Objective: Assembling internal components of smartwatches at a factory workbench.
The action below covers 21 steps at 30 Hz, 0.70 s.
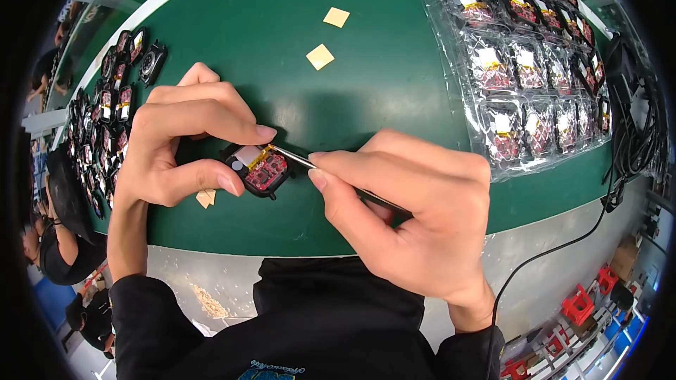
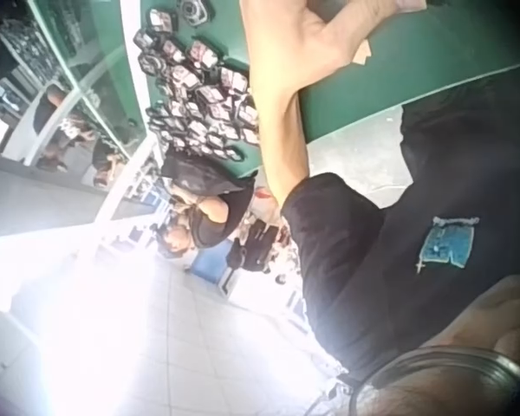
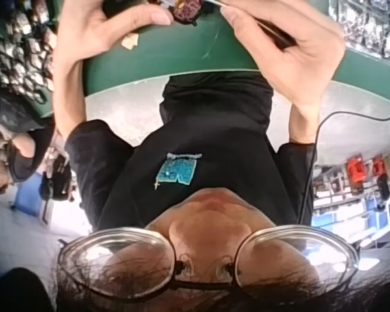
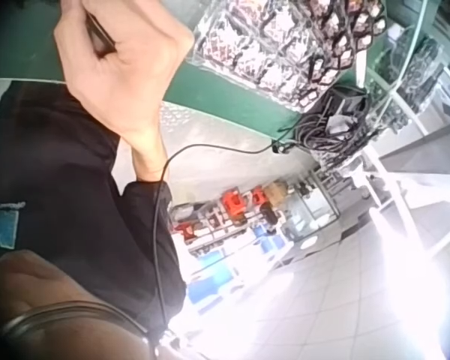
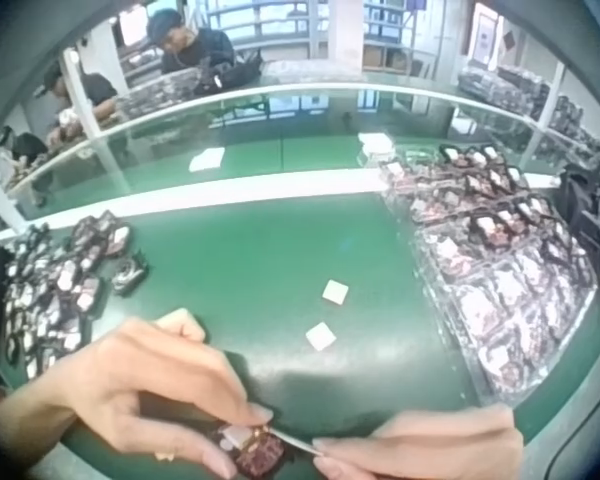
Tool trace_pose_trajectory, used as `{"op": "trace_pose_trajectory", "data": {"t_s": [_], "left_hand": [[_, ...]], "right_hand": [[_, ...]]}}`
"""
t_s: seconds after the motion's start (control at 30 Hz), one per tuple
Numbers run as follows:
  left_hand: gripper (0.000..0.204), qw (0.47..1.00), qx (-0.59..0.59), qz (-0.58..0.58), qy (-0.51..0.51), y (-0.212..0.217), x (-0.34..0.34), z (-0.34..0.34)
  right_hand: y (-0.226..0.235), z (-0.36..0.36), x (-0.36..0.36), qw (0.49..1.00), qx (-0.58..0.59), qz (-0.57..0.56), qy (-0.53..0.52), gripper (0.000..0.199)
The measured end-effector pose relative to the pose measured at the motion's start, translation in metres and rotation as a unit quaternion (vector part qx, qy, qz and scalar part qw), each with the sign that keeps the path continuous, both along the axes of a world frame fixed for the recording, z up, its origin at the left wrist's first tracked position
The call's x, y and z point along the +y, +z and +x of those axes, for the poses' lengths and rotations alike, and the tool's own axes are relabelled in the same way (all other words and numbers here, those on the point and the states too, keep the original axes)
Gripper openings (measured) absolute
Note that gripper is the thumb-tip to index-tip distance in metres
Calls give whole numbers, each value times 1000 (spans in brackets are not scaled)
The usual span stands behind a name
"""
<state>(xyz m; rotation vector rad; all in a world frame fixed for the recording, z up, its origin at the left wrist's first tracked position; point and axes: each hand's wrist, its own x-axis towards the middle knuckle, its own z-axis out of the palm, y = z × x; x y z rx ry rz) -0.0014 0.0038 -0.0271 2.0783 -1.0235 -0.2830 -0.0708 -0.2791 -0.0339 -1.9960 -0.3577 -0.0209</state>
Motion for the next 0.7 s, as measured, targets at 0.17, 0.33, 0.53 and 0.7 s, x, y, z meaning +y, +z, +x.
{"op": "trace_pose_trajectory", "data": {"t_s": [0.17,0.33,0.53,0.7], "left_hand": [[63,1000,5,-26,10,-4,-2,-1],[64,1000,-8,-11,3,-3,-2,-1],[65,1000,-10,-17,1,-4,-1,1],[65,999,-26,-21,-6,-4,-2,2]], "right_hand": [[-2,1,0,1000,-15,3,8,17],[-2,2,0,1000,-11,10,8,18],[-2,3,1,1000,-15,9,12,19],[-3,1,1,1000,-16,13,2,19]]}}
